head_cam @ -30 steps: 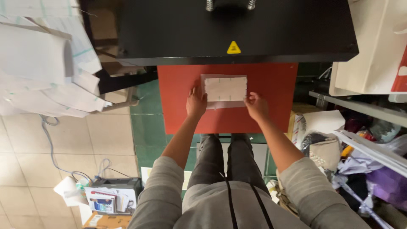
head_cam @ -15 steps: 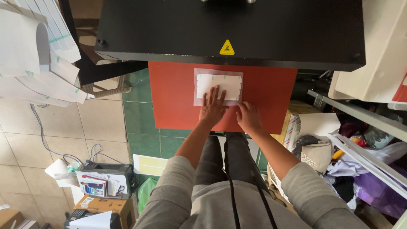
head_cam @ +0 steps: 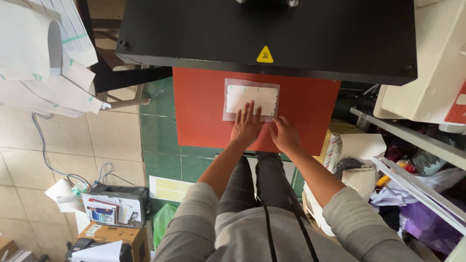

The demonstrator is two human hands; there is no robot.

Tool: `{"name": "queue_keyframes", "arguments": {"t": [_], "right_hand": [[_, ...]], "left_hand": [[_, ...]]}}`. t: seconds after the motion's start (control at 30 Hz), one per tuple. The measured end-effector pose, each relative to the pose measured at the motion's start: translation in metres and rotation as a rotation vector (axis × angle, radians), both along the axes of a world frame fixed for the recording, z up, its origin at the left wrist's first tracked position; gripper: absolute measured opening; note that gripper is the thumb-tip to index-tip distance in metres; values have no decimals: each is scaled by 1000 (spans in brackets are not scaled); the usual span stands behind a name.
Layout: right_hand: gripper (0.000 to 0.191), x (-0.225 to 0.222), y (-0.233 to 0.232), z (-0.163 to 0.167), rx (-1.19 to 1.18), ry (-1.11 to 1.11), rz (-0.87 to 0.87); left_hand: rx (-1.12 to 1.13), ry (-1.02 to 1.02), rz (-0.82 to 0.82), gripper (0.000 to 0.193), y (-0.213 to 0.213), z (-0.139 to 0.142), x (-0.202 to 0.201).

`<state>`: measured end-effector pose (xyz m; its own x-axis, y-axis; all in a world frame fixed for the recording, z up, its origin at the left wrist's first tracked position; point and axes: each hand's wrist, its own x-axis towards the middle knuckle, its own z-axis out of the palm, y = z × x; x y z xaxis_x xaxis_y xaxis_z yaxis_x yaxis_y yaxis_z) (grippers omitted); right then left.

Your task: The person picks up white paper sheets from a cluttered work table, places one sheet on the heat press platen, lowers the press handle, then lifts the handle and removes the pressed sheet, stacking it with the other sheets.

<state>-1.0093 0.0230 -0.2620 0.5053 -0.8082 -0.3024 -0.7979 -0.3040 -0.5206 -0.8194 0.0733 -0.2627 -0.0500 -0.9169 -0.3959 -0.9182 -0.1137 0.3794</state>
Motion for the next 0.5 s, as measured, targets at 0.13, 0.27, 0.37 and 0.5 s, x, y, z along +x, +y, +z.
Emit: {"name": "queue_keyframes", "arguments": {"t": [0.13, 0.27, 0.37, 0.5], "right_hand": [[32, -5, 22, 4, 116, -16, -11], [24, -3, 74, 3, 254, -130, 39], [30, 5, 110, -1, 438, -34, 153], [42, 16, 127, 8, 566, 53, 196]], "left_hand": [[247, 279, 274, 35, 61, 5, -31], [744, 904, 1625, 19, 108, 0, -49], [392, 1402, 1780, 29, 117, -6, -47], [497, 1498, 2012, 22, 109, 0, -39]]}}
